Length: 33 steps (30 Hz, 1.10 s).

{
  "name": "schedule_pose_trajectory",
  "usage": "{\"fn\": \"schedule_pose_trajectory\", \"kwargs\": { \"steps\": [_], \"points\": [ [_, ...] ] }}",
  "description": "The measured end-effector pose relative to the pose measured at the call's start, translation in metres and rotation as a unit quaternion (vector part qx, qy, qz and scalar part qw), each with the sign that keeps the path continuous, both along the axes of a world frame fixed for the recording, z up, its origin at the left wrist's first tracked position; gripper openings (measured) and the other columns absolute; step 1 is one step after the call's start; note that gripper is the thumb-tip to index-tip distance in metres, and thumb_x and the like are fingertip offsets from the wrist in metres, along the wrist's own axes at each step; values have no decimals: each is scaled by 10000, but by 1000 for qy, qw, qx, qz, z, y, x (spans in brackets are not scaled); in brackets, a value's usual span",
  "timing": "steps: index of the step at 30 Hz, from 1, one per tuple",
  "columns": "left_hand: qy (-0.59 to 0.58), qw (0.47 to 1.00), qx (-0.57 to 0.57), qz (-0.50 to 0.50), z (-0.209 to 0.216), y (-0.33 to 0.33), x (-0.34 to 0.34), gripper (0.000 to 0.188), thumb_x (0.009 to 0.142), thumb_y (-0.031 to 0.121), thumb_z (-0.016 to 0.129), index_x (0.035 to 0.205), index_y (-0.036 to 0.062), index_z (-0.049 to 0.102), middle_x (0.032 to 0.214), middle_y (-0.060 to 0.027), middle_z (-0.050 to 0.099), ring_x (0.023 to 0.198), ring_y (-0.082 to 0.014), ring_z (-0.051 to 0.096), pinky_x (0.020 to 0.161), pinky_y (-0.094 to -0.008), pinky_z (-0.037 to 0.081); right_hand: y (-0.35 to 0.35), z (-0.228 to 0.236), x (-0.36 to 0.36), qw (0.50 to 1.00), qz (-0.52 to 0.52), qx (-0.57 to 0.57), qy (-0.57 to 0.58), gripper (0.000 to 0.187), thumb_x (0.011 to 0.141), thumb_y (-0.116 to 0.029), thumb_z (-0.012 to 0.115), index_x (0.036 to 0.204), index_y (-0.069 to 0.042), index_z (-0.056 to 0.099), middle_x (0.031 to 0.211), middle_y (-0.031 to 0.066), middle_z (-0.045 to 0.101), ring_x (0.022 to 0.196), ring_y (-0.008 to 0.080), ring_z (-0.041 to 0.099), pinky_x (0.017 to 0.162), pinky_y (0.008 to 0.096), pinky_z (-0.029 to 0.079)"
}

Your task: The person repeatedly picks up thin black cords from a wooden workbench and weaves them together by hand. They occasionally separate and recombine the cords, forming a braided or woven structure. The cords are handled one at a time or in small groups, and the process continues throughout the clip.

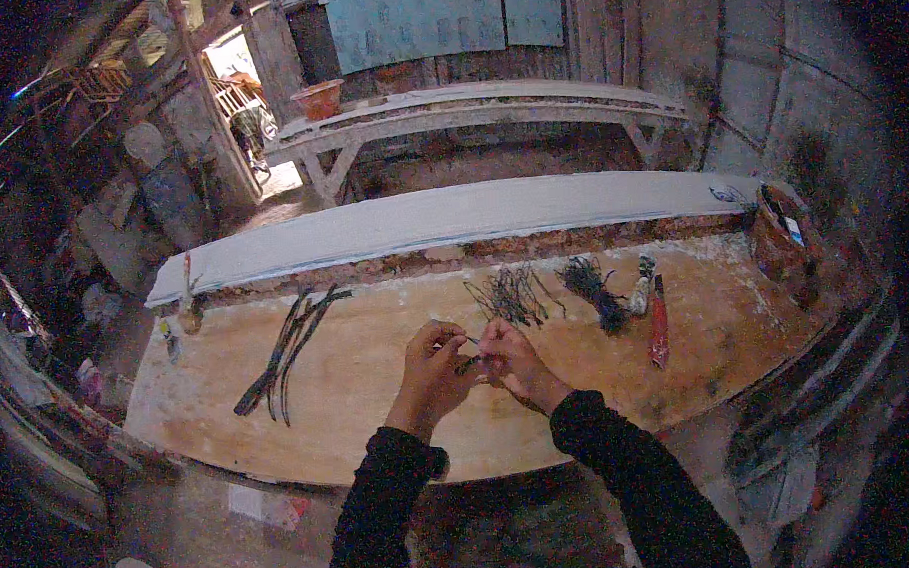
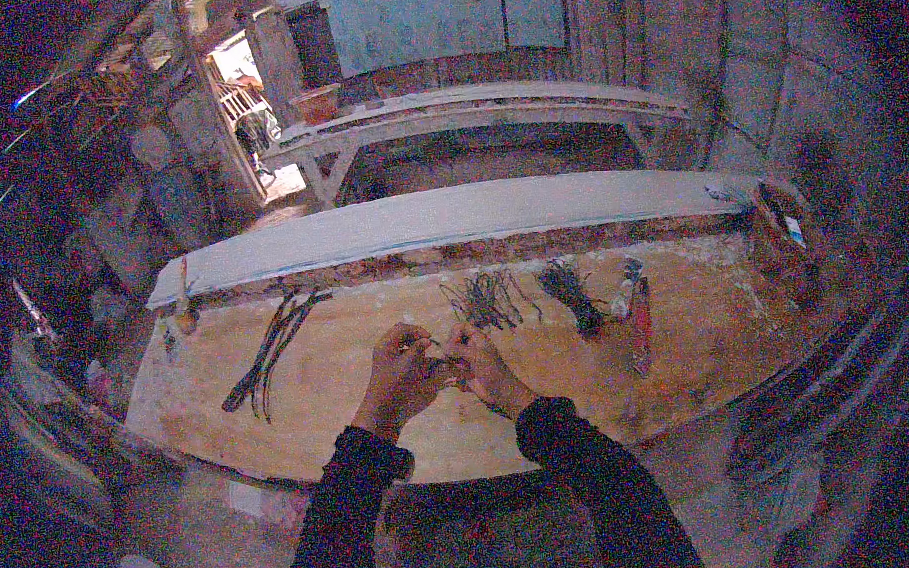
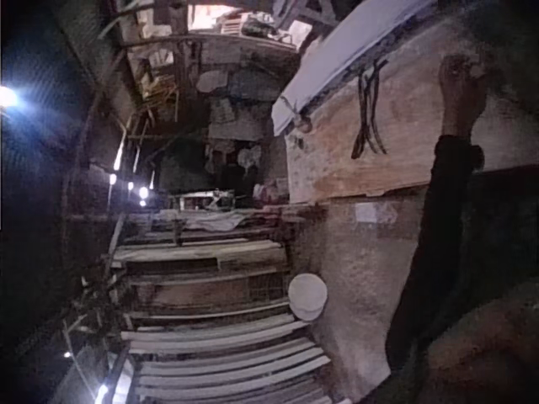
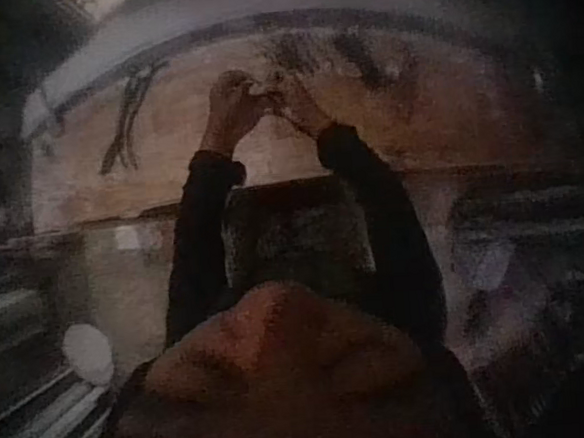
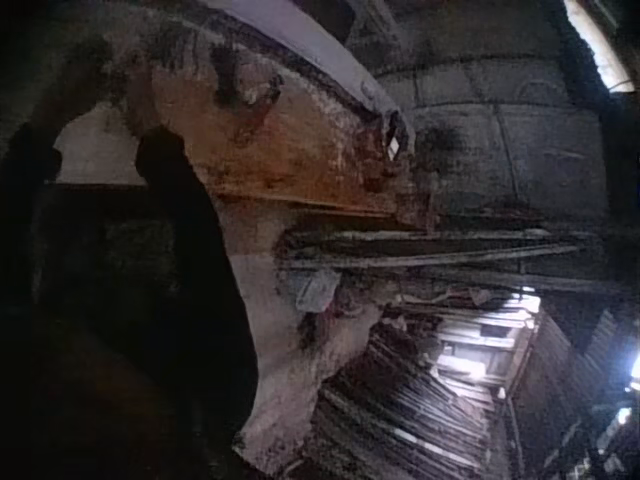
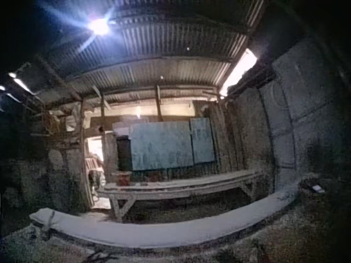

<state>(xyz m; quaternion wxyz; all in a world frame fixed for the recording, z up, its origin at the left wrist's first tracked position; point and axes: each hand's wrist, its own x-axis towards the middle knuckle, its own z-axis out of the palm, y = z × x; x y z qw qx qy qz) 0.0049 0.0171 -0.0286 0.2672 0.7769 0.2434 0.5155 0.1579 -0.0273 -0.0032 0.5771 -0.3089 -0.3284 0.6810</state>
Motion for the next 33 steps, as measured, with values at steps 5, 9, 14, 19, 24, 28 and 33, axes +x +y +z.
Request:
{"fn": "schedule_pose_trajectory", "kwargs": {
  "steps": [5, 9, 14, 19, 24, 28, 33],
  "points": [
    [26, 998, -55, 31, -1, 7, -3, 372, 778, 79, 741, 1086, 81, 532, 1023, -87, 531, 804, -210, 583, 613, -350, 578, 10, -21, 14, 1000, -8, 23, 19, 223, 856, -91, 650, 966, -145, 464, 813, -24, 543, 674, 91, 555, 593, 203, 471],
    [-304, 764, -544, -163, 51, -28, 1, 279, 851, 119, 675, 1075, 41, 529, 1030, -87, 551, 843, -196, 587, 679, -391, 579, 12, -20, 15, 998, -13, 15, 54, 349, 864, -142, 681, 1128, -166, 454, 848, -9, 571, 714, 106, 573, 637, 212, 501],
    [-179, 797, -542, -199, 22, -12, -3, 181, 858, 65, 621, 1017, 29, 544, 963, -125, 618, 884, -257, 627, 717, -377, 559, 16, -16, 7, 996, -18, 12, 89, 441, 860, -144, 695, 1224, -170, 446, 870, -2, 585, 744, 118, 588, 661, 239, 517],
    [-166, 806, -540, -176, 33, -16, -1, 120, 861, 66, 599, 974, 38, 567, 933, -144, 640, 867, -274, 650, 674, -350, 542, 13, -21, 11, 997, -52, 47, -10, 443, 865, -120, 683, 1248, -157, 464, 1005, 7, 563, 851, 112, 573, 692, 267, 520],
    [-140, 864, -455, -164, 40, -23, -3, 131, 873, 113, 608, 978, 48, 564, 899, -105, 637, 801, -265, 655, 645, -372, 539, 1, -7, 4, 989, -56, 33, -132, 404, 876, -134, 671, 1237, -136, 488, 1087, 7, 540, 925, 124, 564, 743, 258, 503],
    [-248, 755, -580, -180, 47, -29, 4, 159, 844, 133, 648, 932, 41, 553, 818, -75, 592, 710, -230, 610, 597, -353, 509, 3, -6, 7, 988, -40, 26, -146, 284, 880, -162, 670, 1134, -102, 558, 1014, 3, 569, 881, 118, 562, 758, 270, 491],
    [-229, 815, -519, -119, 48, -28, 2, 147, 920, 146, 570, 835, 32, 532, 700, -23, 486, 578, -145, 516, 501, -293, 443, 6, -2, 6, 987, -57, -5, -149, 184, 890, -160, 655, 1048, -87, 595, 897, -12, 588, 833, 99, 561, 726, 270, 471]
  ]
}}
